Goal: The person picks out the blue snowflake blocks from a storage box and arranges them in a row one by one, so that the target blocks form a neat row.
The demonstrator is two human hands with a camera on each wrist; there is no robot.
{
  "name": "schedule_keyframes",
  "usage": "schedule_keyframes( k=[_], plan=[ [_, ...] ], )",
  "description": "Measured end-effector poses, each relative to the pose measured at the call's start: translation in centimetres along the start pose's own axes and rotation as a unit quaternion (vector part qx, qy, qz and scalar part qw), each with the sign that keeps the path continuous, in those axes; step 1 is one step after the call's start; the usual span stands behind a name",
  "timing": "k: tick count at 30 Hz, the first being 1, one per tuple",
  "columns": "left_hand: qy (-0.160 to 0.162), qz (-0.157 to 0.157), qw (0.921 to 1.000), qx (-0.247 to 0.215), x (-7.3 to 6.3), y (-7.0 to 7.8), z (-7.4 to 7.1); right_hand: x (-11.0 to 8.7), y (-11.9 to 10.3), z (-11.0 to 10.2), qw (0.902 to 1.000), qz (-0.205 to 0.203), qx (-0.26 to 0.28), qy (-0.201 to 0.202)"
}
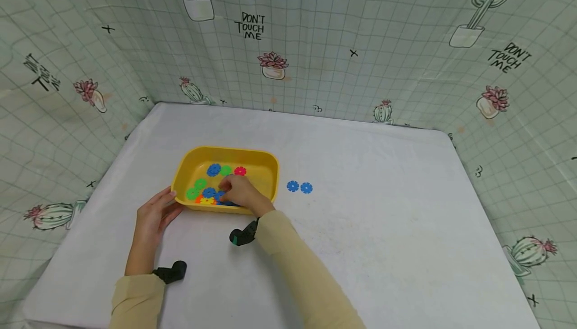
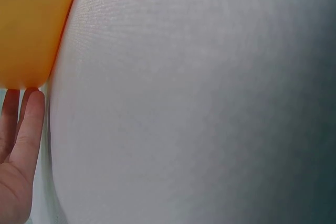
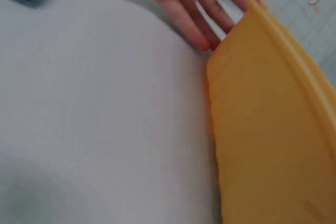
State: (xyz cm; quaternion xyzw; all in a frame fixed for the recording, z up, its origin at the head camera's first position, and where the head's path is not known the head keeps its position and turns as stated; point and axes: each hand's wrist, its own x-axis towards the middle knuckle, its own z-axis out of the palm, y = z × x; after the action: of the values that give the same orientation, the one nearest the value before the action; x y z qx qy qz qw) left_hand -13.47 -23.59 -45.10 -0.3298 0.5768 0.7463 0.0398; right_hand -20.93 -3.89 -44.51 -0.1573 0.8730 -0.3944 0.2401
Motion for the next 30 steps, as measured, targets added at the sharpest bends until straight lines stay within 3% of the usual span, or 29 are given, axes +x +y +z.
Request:
schedule_keyframes(
  k=[13,30],
  plan=[
    [-0.002,-0.009,0.9999,-0.004,-0.7,0.6,0.3,0.9,-0.5,0.6,0.9968,0.007,-0.077,-0.020],
    [-0.004,-0.016,0.9998,-0.008,-0.8,0.7,0.2,0.8,-1.0,0.7,0.9946,0.046,-0.091,-0.018]
  ],
)
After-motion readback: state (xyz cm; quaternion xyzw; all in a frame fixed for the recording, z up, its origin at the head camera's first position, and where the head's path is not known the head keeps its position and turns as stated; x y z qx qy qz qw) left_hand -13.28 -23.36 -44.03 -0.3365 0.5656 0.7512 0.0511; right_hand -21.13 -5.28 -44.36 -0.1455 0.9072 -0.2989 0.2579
